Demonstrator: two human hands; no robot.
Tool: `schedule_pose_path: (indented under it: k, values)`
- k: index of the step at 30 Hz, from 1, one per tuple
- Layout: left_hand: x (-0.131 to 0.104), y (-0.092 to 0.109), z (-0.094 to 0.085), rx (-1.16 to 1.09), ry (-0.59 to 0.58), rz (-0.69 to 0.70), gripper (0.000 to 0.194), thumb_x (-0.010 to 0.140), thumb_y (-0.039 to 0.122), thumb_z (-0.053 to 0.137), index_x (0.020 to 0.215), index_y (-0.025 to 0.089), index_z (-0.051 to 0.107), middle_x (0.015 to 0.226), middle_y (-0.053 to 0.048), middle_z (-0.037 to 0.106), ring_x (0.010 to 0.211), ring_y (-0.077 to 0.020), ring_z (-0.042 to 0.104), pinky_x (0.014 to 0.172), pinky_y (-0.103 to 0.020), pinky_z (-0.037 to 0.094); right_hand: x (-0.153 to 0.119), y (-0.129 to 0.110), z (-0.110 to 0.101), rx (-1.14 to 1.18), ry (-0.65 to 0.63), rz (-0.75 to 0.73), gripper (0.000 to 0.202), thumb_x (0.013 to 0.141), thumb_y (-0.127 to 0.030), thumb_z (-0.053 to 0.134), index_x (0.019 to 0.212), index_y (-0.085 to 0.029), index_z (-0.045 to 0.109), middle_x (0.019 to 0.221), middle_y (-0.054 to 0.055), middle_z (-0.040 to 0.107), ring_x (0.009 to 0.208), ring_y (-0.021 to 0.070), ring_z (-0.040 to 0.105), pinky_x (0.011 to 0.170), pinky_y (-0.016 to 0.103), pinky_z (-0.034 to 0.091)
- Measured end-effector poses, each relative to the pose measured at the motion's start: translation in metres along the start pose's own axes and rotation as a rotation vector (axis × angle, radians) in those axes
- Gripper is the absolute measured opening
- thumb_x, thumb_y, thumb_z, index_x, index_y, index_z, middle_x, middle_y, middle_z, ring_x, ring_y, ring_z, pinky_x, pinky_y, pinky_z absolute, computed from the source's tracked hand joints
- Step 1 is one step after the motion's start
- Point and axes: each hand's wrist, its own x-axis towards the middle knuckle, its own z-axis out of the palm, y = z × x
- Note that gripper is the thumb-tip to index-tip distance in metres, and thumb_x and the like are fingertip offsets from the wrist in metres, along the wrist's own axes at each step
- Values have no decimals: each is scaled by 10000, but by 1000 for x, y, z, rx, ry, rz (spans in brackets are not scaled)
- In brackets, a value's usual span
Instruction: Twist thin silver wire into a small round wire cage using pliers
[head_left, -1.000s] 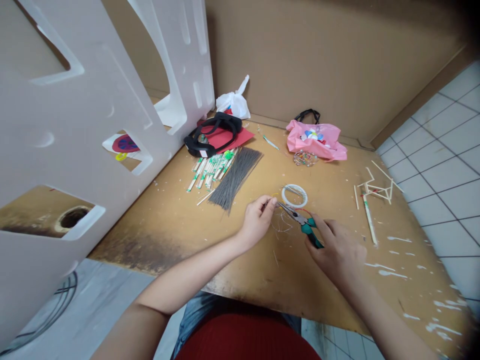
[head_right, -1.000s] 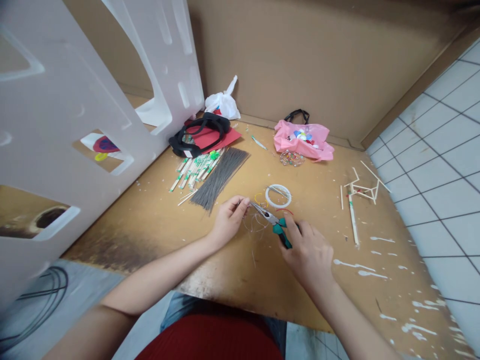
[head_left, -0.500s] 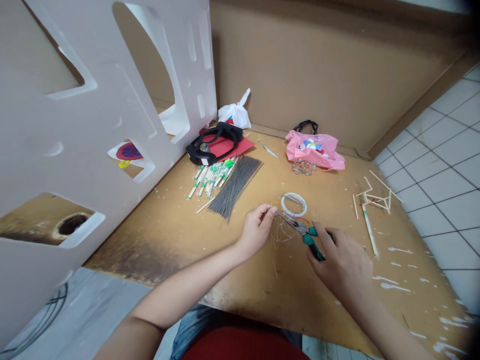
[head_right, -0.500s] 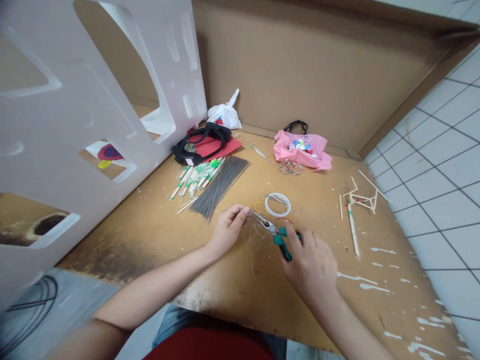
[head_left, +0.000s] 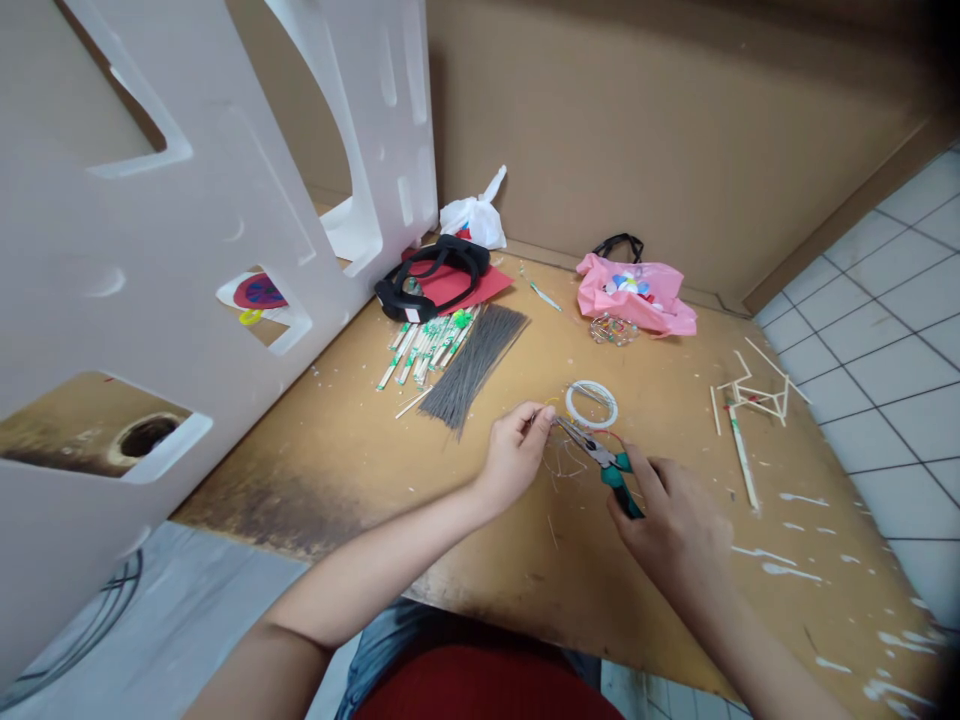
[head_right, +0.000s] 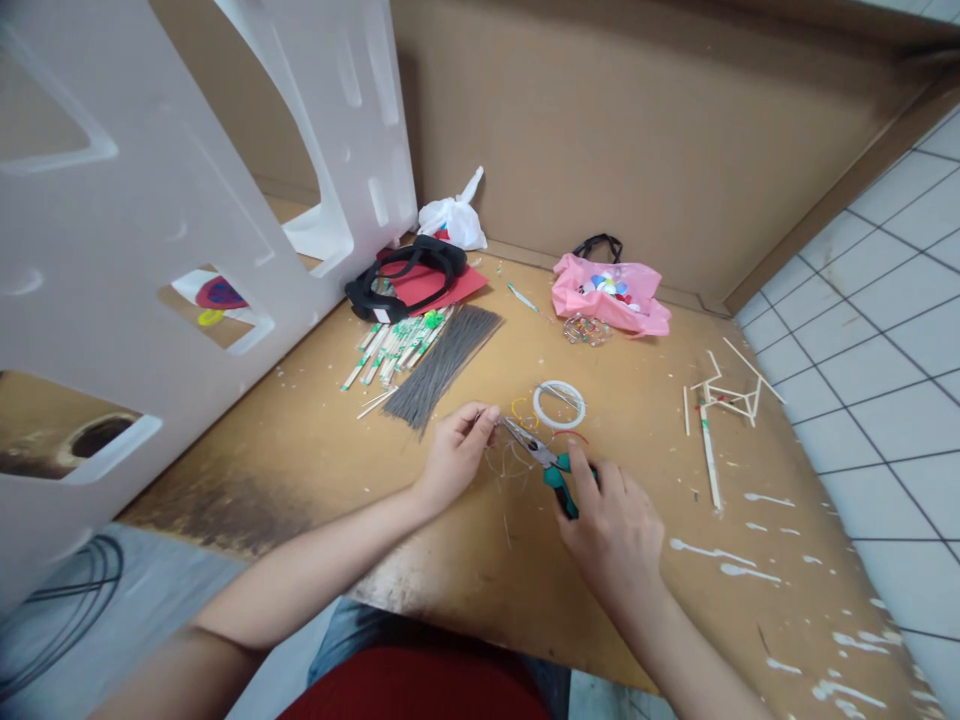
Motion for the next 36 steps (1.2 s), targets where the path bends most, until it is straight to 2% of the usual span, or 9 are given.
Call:
schedule_pose_path:
  k: [6,13,17,22,24,28,32,36]
  values:
    - [1,-1,0,-72,5,-52,340,838,450,472,659,164,510,568,35,475,539,-88,461,548,-213,380,0,1,4,14,19,-16,362,827,-324,508,1152,-176,570,830,56,638,675,166,548,583,275,344]
    - [1,-2,1,-77,2,-40,345,833,463,477,661,167,511,576,35,477,547,-90,474,557,-213,397,3,4,1,18,30,-27,346,804,-326,535,1114,-187,595,801,33,648,654,157,568,550,267,342]
    - [0,-4,0,-51,1,-21,333,853,439,459,671,165,514,582,32,478,556,-93,469,561,-216,383,4,6,-1,59,-7,-6,349,783,-332,545,1101,-201,603,777,14,655,639,159,591,514,266,331]
    - [1,-6,-2,118,19,98,308,872,386,450,672,166,530,590,24,473,578,-101,449,582,-228,348,4,5,0,151,-163,53,405,738,-326,564,1134,-242,565,816,-17,657,615,153,608,459,255,302]
    - [2,-7,-2,138,24,106,309,872,385,450,667,168,531,584,25,468,573,-103,442,576,-231,340,4,3,1,151,-198,75,415,736,-335,565,1141,-241,553,827,-15,652,626,156,609,453,253,296]
    - [3,-6,-1,102,17,70,322,871,398,442,662,168,523,575,27,467,565,-104,445,571,-230,344,5,-1,1,135,-177,82,422,743,-347,565,1148,-231,544,846,-4,644,686,168,616,459,256,293]
    - [3,-5,-1,77,13,57,325,872,402,442,661,165,515,573,31,464,556,-98,439,561,-223,341,4,-1,0,124,-164,68,429,745,-350,561,1155,-227,544,828,-6,648,663,169,619,455,263,285]
    - [3,-7,-2,130,20,90,326,879,385,435,658,162,523,581,25,469,576,-101,445,579,-223,343,3,1,3,107,-166,70,386,756,-349,538,1118,-219,572,812,10,656,668,191,632,449,264,273]
